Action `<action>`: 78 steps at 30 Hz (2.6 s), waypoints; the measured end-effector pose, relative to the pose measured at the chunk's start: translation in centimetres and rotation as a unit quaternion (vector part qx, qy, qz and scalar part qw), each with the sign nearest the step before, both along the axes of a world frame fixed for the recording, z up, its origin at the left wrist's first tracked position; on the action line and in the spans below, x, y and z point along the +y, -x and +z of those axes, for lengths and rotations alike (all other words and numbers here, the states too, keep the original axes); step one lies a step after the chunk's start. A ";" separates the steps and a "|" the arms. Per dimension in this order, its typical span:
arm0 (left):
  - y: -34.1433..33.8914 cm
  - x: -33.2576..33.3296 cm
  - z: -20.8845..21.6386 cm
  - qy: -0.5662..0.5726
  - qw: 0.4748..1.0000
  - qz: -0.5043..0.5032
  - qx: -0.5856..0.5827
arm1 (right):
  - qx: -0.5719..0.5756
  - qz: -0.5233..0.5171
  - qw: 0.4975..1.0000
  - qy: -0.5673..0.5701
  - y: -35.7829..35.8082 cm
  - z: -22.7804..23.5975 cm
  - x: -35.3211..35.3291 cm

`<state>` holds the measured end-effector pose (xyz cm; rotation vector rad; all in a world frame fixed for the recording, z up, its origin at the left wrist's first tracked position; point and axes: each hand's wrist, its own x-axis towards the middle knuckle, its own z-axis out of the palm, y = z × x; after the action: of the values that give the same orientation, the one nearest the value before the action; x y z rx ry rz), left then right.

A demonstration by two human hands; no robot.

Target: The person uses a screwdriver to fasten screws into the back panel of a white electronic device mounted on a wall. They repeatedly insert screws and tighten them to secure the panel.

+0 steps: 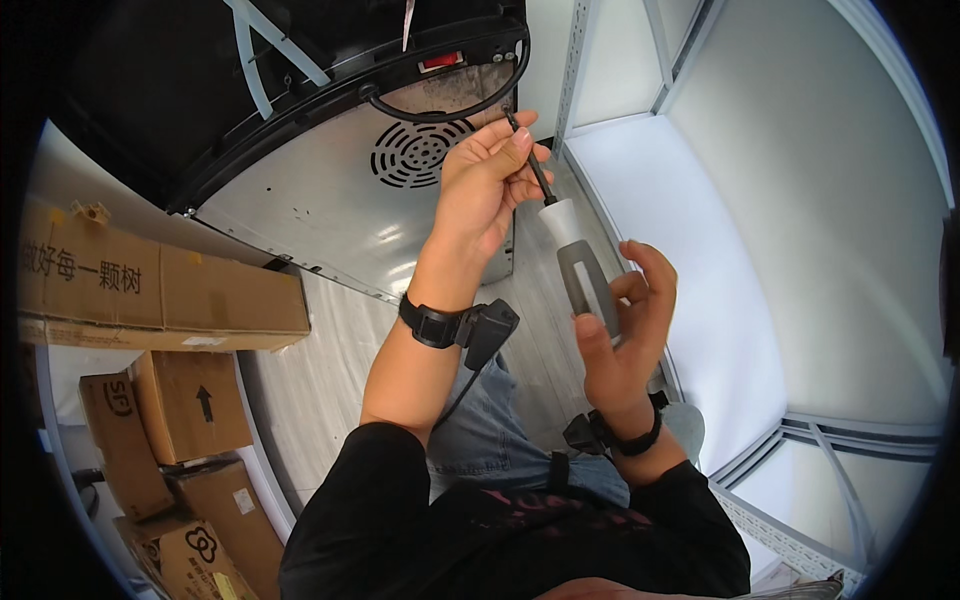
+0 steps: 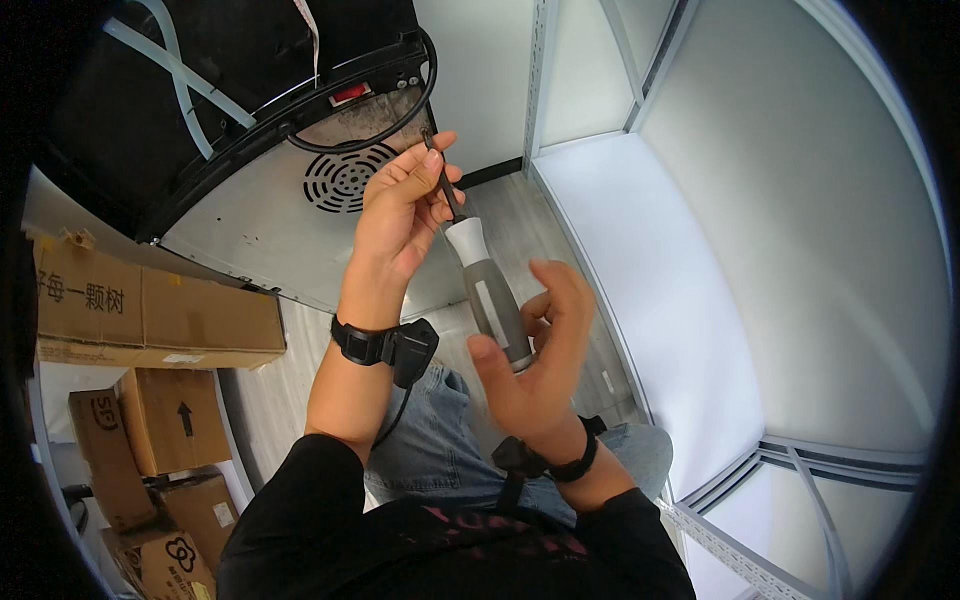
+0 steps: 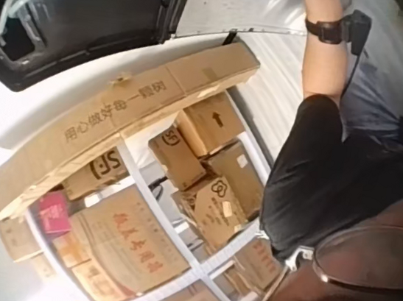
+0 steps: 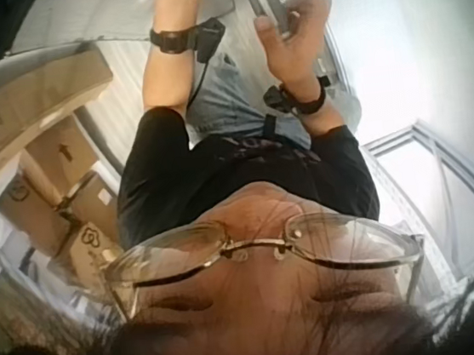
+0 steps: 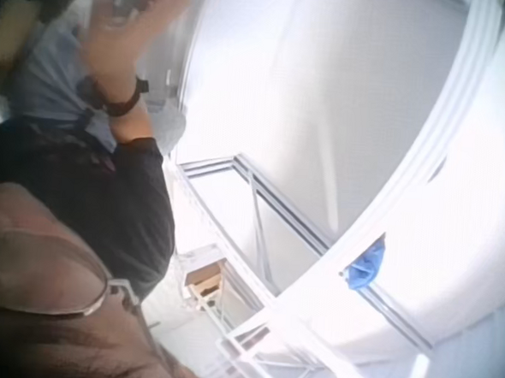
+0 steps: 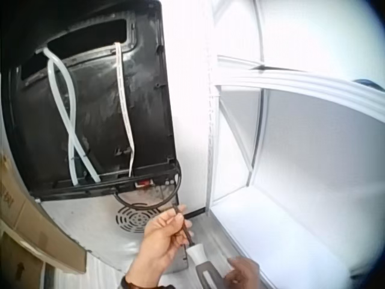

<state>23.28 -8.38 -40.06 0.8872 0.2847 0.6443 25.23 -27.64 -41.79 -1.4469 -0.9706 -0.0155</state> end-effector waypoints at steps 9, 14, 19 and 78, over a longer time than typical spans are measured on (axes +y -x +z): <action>0.1 -0.4 0.3 0.018 1.000 0.016 0.014 | -0.032 -0.032 0.995 0.089 0.1 0.3 0.6; -0.1 0.0 -0.2 -0.042 0.998 0.021 0.045 | -0.136 -0.080 0.986 0.057 0.1 0.7 0.9; -0.1 0.1 -0.2 -0.031 0.999 0.016 0.030 | 0.277 0.120 0.953 0.039 -0.1 0.4 0.0; 0.5 1.2 0.1 -0.136 0.983 0.026 0.121 | 0.455 0.279 0.846 -0.002 -1.5 -4.3 2.5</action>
<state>22.77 -7.18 -39.99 1.2282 0.4475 0.6335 26.75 -25.16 -46.07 -0.9209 -0.5374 1.0127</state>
